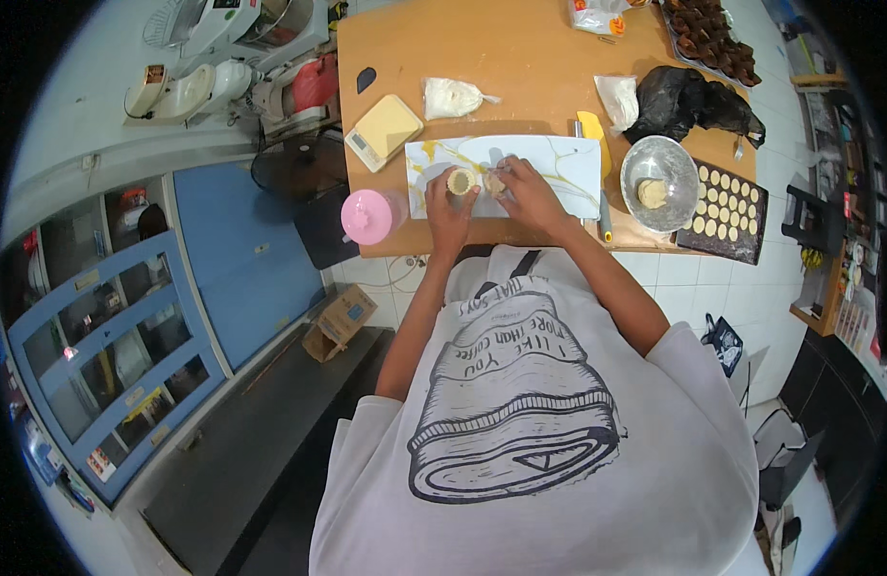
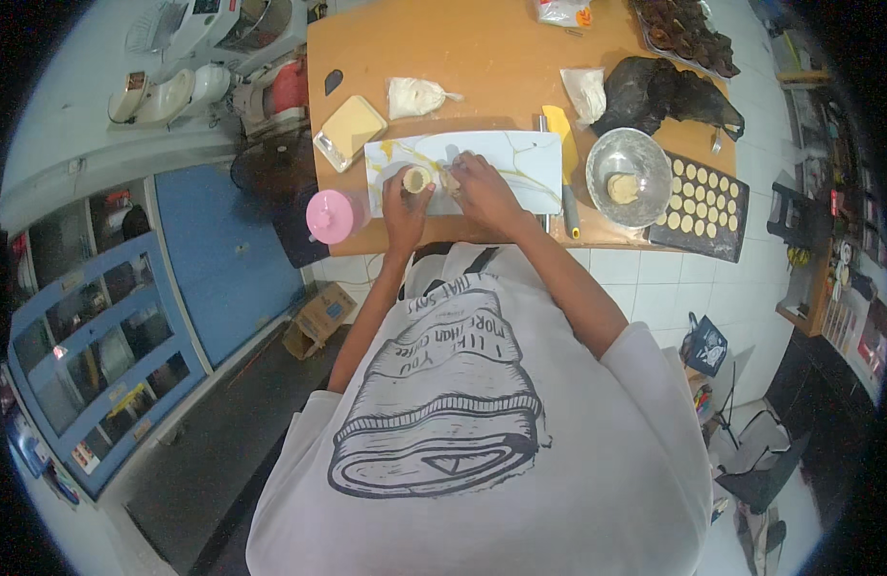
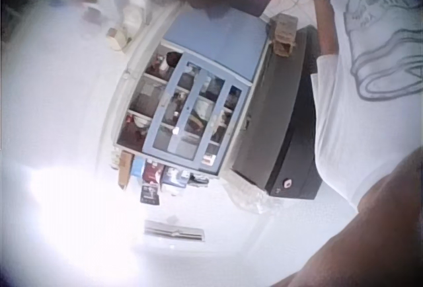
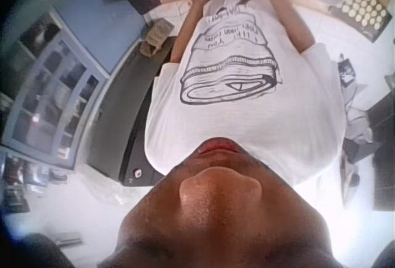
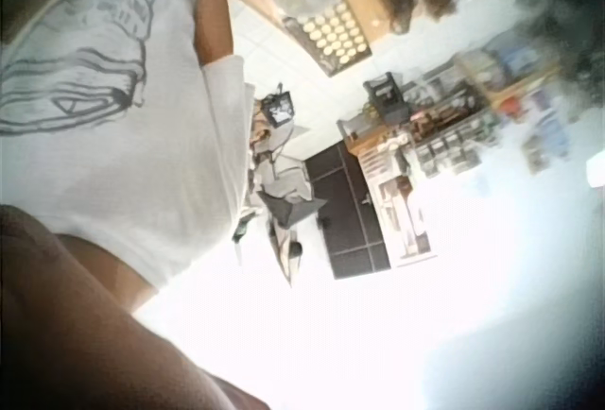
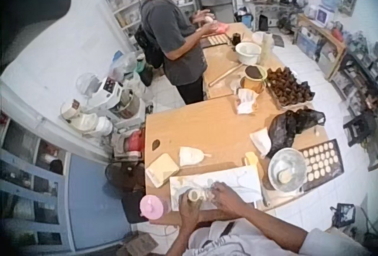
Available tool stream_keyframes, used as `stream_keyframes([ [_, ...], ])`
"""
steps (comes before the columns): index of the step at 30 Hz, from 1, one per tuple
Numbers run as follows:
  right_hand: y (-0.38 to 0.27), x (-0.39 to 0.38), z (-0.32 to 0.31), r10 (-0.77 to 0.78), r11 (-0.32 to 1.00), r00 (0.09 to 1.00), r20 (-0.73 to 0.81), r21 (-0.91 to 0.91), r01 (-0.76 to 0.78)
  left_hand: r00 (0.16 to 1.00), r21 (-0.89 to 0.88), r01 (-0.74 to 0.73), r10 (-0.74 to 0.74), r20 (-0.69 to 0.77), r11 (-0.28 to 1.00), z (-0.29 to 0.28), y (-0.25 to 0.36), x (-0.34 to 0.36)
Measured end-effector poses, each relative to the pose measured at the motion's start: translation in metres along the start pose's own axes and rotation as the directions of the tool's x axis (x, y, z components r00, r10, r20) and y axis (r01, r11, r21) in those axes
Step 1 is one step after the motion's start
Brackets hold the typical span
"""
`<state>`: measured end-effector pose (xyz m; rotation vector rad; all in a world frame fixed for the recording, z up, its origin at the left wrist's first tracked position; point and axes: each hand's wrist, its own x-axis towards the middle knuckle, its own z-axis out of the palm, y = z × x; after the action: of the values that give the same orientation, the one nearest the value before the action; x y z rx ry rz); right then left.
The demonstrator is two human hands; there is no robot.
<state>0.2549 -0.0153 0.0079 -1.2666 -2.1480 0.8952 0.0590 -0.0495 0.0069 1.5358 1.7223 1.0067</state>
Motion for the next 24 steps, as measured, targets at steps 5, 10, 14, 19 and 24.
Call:
stream_keyframes([
  [5, 0.004, 0.004, -0.011, 0.048, 0.998, 0.997, 0.053, 0.025, -0.049, 0.986, 0.158, -0.156, 0.163, -0.033, 0.975, 0.007, 0.0, -0.005],
  [10, 0.024, 0.002, -0.031, 0.184, 0.973, 0.982, 0.047, 0.13, -0.189, 0.985, 0.174, -0.138, 0.154, -0.082, 0.975, 0.014, 0.005, -0.002],
  [14, 0.029, 0.007, -0.046, 0.203, 0.978, 0.979, -0.009, 0.052, -0.202, 0.984, 0.211, -0.113, 0.138, -0.109, 0.971, 0.017, -0.001, -0.003],
  [19, 0.021, 0.052, -0.028, -0.068, 0.98, 0.985, -0.157, -0.195, 0.036, 0.976, 0.272, -0.15, 0.186, -0.114, 0.951, 0.019, -0.008, 0.0],
  [24, 0.008, 0.061, 0.024, -0.032, 0.85, 0.999, 0.032, -0.525, 0.043, 0.981, 0.197, -0.087, 0.118, -0.154, 0.977, 0.018, -0.003, -0.002],
])
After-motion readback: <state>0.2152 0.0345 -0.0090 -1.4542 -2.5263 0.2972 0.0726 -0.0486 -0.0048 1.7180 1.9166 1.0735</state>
